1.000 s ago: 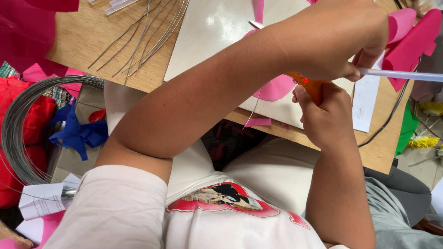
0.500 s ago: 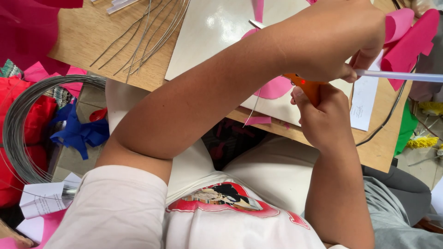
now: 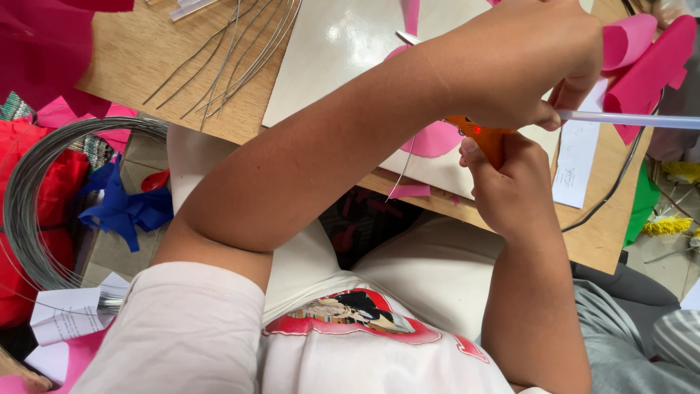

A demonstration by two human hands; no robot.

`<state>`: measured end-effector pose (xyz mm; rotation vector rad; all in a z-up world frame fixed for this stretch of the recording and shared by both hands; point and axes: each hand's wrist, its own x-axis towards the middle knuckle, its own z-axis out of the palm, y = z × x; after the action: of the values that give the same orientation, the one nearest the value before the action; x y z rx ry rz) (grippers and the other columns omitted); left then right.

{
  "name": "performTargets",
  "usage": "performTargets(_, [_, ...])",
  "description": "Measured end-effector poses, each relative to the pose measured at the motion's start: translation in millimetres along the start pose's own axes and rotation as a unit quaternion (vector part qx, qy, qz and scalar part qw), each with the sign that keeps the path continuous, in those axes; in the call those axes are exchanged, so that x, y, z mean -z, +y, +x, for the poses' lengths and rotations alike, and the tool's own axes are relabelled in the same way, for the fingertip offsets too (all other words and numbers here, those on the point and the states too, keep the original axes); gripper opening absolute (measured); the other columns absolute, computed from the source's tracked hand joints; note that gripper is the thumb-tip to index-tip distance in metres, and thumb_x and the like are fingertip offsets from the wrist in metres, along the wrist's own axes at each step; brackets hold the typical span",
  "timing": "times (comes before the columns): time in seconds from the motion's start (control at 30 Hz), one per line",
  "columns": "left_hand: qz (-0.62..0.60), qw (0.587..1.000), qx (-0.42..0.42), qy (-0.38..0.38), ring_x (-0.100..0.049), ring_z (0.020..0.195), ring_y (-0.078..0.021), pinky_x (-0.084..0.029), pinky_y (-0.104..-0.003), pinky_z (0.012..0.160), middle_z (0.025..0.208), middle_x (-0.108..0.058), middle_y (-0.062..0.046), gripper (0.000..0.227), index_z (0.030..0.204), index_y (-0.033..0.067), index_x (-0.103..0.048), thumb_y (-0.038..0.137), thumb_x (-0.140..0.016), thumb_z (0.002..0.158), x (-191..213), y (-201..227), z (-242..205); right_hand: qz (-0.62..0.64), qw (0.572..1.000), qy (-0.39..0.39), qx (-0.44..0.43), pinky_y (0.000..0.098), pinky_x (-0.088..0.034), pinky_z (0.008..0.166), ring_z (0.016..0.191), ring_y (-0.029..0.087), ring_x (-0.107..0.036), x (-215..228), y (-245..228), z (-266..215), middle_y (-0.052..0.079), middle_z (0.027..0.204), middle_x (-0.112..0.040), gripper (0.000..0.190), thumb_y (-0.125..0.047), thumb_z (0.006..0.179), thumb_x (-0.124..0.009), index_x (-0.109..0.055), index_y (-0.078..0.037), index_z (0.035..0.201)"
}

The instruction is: Using a hot glue gun to attach wires to foam circles and folding them into decorative petal shapes.

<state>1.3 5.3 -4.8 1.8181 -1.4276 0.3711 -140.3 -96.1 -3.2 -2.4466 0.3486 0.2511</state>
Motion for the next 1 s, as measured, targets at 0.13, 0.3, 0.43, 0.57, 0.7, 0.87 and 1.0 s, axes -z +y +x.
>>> performTargets(0.13, [0.001,1.000,-0.010,0.010,-0.066,0.059,-0.0197,-0.042,-0.041,0.040,0.064,-0.073,0.006,0.015,0.066,0.0248,-0.079,0.020,-0.093,0.063,0.6,1.6,2.0,0.002,1.000,0.004,0.008,0.0367,-0.048,0.056,0.051,0.024,-0.056,1.4,2.0,-1.1,0.006,0.076,-0.064,0.028,-0.028,0.101,-0.056,-0.064,-0.003,0.093])
performTargets(0.3, [-0.017,0.999,-0.035,0.035,-0.064,0.055,-0.0144,-0.036,-0.036,0.034,0.063,-0.071,0.009,0.015,0.063,0.0252,-0.081,0.013,-0.089,0.059,-0.1,7.0,6.5,-0.004,1.000,0.008,0.026,0.0359,-0.047,0.056,0.050,0.023,-0.056,5.8,3.7,-2.4,0.006,0.075,-0.065,0.028,-0.026,0.103,-0.055,-0.066,-0.003,0.091])
performTargets(0.43, [-0.011,0.999,-0.024,0.028,-0.066,0.055,-0.0155,-0.039,-0.037,0.035,0.063,-0.073,0.009,0.016,0.061,0.0257,-0.080,0.012,-0.088,0.058,-2.2,6.9,6.7,0.007,1.000,0.007,0.025,0.0357,-0.046,0.054,0.050,0.023,-0.055,5.3,6.5,-1.1,0.007,0.073,-0.063,0.028,-0.025,0.103,-0.055,-0.065,-0.002,0.092])
performTargets(0.57, [0.008,1.000,-0.013,0.013,-0.067,0.059,-0.0191,-0.043,-0.041,0.040,0.065,-0.074,0.006,0.014,0.064,0.0249,-0.080,0.017,-0.091,0.063,-3.4,4.0,4.9,-0.005,1.000,0.008,0.004,0.0372,-0.047,0.056,0.051,0.024,-0.056,3.8,4.3,-0.2,0.007,0.075,-0.064,0.027,-0.026,0.102,-0.056,-0.065,-0.003,0.091])
performTargets(0.7, [0.010,1.000,-0.006,0.016,-0.068,0.059,-0.0200,-0.043,-0.040,0.039,0.063,-0.075,0.005,0.012,0.065,0.0234,-0.080,0.016,-0.090,0.062,-3.4,3.1,3.0,0.002,1.000,0.000,-0.001,0.0372,-0.043,0.055,0.050,0.022,-0.052,3.9,3.0,-0.1,0.009,0.063,-0.056,0.027,-0.025,0.102,-0.057,-0.065,-0.003,0.090])
performTargets(0.87, [0.024,0.999,-0.005,0.024,-0.067,0.058,-0.0225,-0.042,-0.041,0.039,0.063,-0.074,0.004,0.014,0.066,0.0221,-0.079,0.019,-0.092,0.062,1.2,8.2,0.1,0.010,1.000,-0.009,0.000,0.0382,-0.043,0.053,0.050,0.023,-0.051,5.3,1.1,1.6,0.008,0.073,-0.060,0.023,-0.023,0.103,-0.056,-0.064,-0.002,0.097])
performTargets(1.0, [0.014,0.998,-0.038,0.053,-0.061,0.087,-0.0252,-0.045,-0.041,0.057,0.103,-0.062,-0.001,0.052,0.097,0.0100,-0.067,0.020,-0.098,0.058,22.9,20.2,-12.3,0.004,0.998,-0.016,0.056,0.0383,-0.045,0.052,0.052,0.024,-0.051,7.4,12.7,7.5,0.007,0.078,-0.061,0.022,-0.019,0.103,-0.055,-0.066,-0.003,0.092])
